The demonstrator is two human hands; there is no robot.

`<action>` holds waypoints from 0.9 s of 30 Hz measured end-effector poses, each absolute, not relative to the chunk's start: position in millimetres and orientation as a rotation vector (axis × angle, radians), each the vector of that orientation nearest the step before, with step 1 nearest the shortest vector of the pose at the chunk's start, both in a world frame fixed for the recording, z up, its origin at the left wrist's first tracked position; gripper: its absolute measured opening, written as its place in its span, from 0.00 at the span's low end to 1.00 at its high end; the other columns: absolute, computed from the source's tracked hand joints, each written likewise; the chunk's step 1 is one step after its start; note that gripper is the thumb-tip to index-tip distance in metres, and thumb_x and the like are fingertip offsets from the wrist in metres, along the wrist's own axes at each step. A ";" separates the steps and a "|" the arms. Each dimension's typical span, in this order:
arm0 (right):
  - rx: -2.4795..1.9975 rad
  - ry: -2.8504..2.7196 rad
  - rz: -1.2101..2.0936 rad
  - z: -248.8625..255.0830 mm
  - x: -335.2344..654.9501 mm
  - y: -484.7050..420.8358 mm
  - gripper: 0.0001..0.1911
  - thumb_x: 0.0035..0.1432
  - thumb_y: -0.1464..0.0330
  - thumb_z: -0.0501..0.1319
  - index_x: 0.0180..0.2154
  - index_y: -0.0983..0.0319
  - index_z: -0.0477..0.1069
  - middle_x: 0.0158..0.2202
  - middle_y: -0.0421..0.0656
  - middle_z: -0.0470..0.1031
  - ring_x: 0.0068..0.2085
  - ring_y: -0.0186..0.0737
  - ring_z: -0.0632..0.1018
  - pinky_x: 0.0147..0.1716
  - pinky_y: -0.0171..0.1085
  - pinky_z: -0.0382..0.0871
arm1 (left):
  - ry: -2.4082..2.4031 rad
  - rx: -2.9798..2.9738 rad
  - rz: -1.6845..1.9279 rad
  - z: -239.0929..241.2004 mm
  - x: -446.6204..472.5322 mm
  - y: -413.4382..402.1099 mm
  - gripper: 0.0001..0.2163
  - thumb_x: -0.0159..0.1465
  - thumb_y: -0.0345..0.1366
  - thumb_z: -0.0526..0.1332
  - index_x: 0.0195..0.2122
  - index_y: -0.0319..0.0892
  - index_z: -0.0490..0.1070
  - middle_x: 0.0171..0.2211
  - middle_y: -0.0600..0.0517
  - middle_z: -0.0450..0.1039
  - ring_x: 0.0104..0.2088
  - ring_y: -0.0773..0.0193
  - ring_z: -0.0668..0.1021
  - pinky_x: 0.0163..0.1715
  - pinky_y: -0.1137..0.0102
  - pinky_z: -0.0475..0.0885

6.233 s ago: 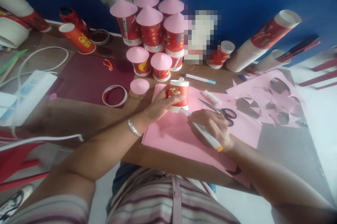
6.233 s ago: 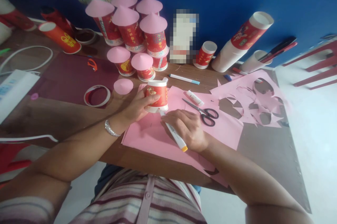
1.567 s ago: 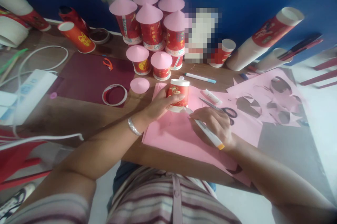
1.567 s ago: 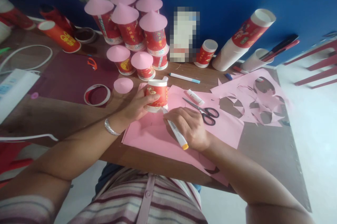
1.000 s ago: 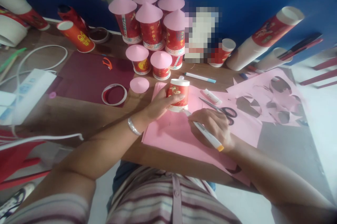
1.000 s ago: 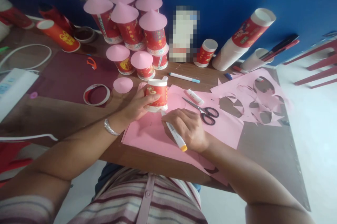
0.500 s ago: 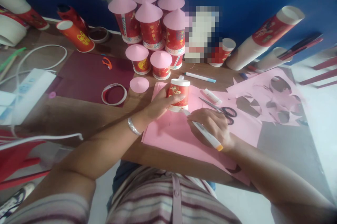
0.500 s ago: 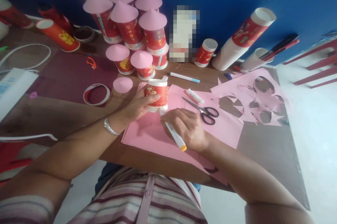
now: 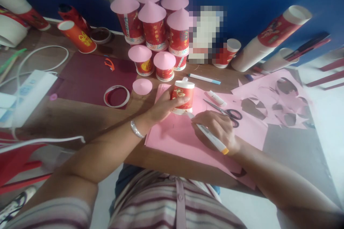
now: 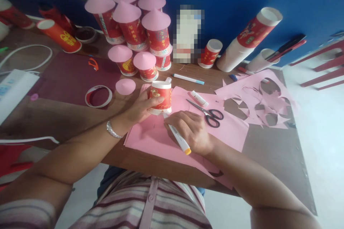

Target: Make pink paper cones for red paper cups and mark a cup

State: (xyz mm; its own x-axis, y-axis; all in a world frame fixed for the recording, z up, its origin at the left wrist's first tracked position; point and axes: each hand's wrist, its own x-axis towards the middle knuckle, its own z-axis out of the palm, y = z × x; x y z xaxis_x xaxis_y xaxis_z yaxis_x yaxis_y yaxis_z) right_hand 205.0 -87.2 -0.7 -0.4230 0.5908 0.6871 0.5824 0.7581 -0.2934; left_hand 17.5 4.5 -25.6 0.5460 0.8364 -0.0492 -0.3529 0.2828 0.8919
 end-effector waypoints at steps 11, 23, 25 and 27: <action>-0.955 -2.085 0.113 7.5 200.0 -90.2 0.06 0.66 0.76 0.60 0.43 0.60 0.69 0.30 0.40 0.79 0.28 0.34 0.79 0.27 0.34 0.74 | 0.586 0.997 0.827 -21.8 16.8 3.0 0.16 0.58 0.42 0.75 0.41 0.41 0.74 0.34 0.52 0.76 0.32 0.66 0.77 0.32 0.71 0.71; -0.943 -2.077 0.172 6.7 200.9 -90.0 0.08 0.66 0.76 0.61 0.44 0.60 0.70 0.31 0.39 0.78 0.28 0.34 0.79 0.27 0.34 0.74 | 0.539 0.966 0.860 -31.3 16.4 5.6 0.18 0.59 0.41 0.74 0.48 0.42 0.76 0.40 0.49 0.79 0.39 0.61 0.81 0.39 0.67 0.75; -0.880 -2.095 0.129 4.8 203.1 -89.4 0.10 0.66 0.77 0.61 0.47 0.59 0.71 0.30 0.38 0.76 0.28 0.34 0.78 0.26 0.34 0.73 | 0.523 0.922 0.888 -30.5 16.9 6.1 0.17 0.59 0.40 0.74 0.47 0.42 0.77 0.40 0.49 0.79 0.40 0.59 0.81 0.42 0.65 0.75; -0.809 -2.118 0.062 1.5 206.1 -88.4 0.13 0.66 0.78 0.60 0.49 0.61 0.72 0.28 0.38 0.73 0.26 0.35 0.75 0.24 0.35 0.70 | 0.523 0.853 0.902 -27.5 16.7 6.4 0.15 0.60 0.41 0.72 0.46 0.43 0.78 0.40 0.49 0.80 0.42 0.57 0.82 0.46 0.63 0.76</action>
